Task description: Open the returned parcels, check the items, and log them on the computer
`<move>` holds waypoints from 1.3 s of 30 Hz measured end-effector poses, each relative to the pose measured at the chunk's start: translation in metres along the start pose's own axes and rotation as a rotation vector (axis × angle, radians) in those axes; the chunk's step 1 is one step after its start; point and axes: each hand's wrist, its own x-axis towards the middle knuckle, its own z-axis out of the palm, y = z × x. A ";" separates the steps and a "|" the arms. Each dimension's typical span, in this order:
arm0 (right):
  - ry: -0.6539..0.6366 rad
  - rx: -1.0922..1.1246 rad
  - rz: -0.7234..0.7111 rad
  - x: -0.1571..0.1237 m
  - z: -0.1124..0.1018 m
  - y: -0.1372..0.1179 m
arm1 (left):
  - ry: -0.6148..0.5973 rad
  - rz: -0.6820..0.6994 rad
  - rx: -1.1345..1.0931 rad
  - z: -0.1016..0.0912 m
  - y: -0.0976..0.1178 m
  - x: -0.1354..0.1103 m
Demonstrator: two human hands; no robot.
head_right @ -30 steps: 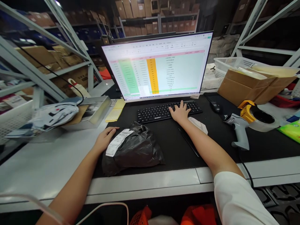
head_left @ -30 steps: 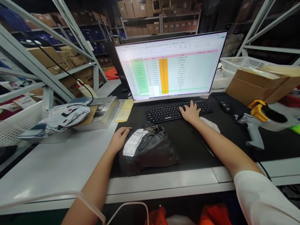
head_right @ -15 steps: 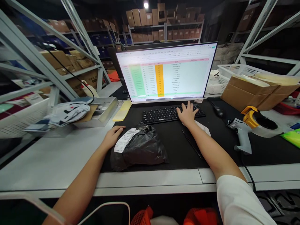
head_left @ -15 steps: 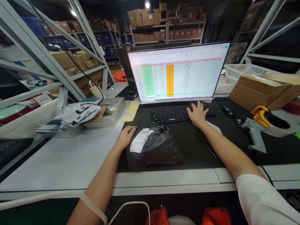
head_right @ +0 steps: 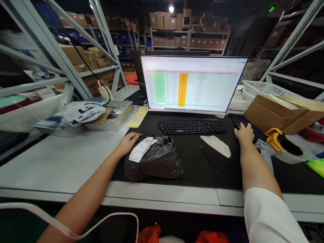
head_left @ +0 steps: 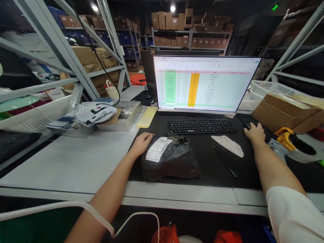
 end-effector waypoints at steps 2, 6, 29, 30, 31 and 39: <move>0.012 -0.003 -0.023 0.001 0.005 0.001 | 0.000 -0.003 -0.002 -0.001 0.002 -0.002; 0.048 -0.006 -0.038 0.006 0.015 0.006 | -0.023 -0.011 0.013 -0.001 0.005 -0.002; 0.107 0.020 -0.032 0.014 0.028 0.016 | -0.047 -0.078 0.044 -0.002 0.004 -0.003; 0.107 0.022 -0.033 0.014 0.028 0.016 | -0.047 -0.079 0.044 -0.002 0.003 -0.003; 0.106 0.025 -0.034 0.014 0.028 0.016 | -0.046 -0.082 0.043 -0.002 0.003 -0.003; 0.108 0.024 -0.033 0.013 0.027 0.016 | -0.040 -0.074 0.021 -0.001 0.002 -0.004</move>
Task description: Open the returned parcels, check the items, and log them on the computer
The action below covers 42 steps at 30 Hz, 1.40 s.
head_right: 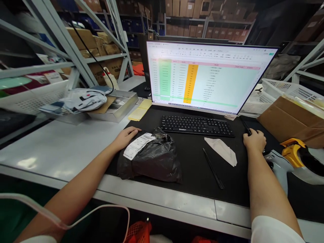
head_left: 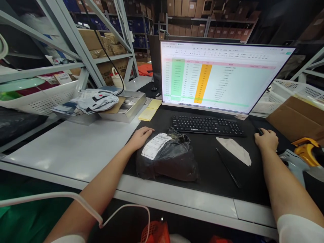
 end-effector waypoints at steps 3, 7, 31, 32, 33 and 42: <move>0.000 -0.001 0.002 -0.001 -0.001 -0.001 | 0.000 0.008 -0.014 0.000 0.001 0.000; -0.001 0.002 0.004 -0.001 -0.002 -0.002 | 0.003 0.002 -0.013 -0.001 0.002 0.000; -0.001 0.069 0.057 0.002 0.001 -0.001 | -0.088 -0.200 -0.166 -0.013 0.030 -0.011; 0.002 0.075 0.063 0.002 0.002 -0.001 | -0.098 -0.220 -0.280 -0.012 0.031 -0.012; 0.004 0.081 0.067 0.002 0.003 -0.001 | -0.114 -0.247 -0.398 -0.011 0.032 -0.014; -0.024 0.132 0.027 0.004 0.006 0.003 | -0.264 -0.335 -0.838 -0.005 0.041 -0.026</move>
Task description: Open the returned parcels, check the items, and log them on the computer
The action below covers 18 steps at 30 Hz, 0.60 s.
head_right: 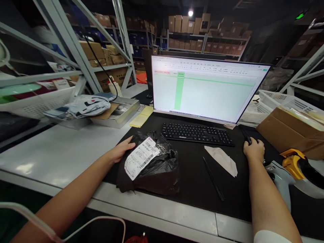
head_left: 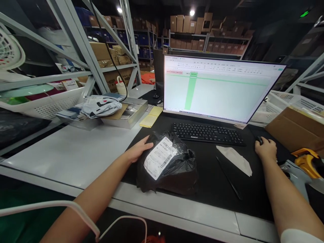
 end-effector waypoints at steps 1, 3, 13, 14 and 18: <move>-0.003 0.002 -0.004 0.000 0.000 0.000 | -0.004 -0.006 -0.006 0.000 0.000 0.000; -0.005 0.005 -0.007 0.001 0.001 0.001 | -0.002 -0.016 -0.015 0.001 0.000 0.000; -0.009 0.007 -0.033 0.006 0.008 0.008 | 0.063 0.018 0.070 0.001 -0.001 0.002; -0.008 0.006 -0.033 0.007 0.008 0.008 | 0.075 0.027 0.094 0.001 0.000 0.002; -0.004 0.002 -0.037 0.008 0.009 0.008 | 0.115 0.082 0.150 0.001 -0.001 0.004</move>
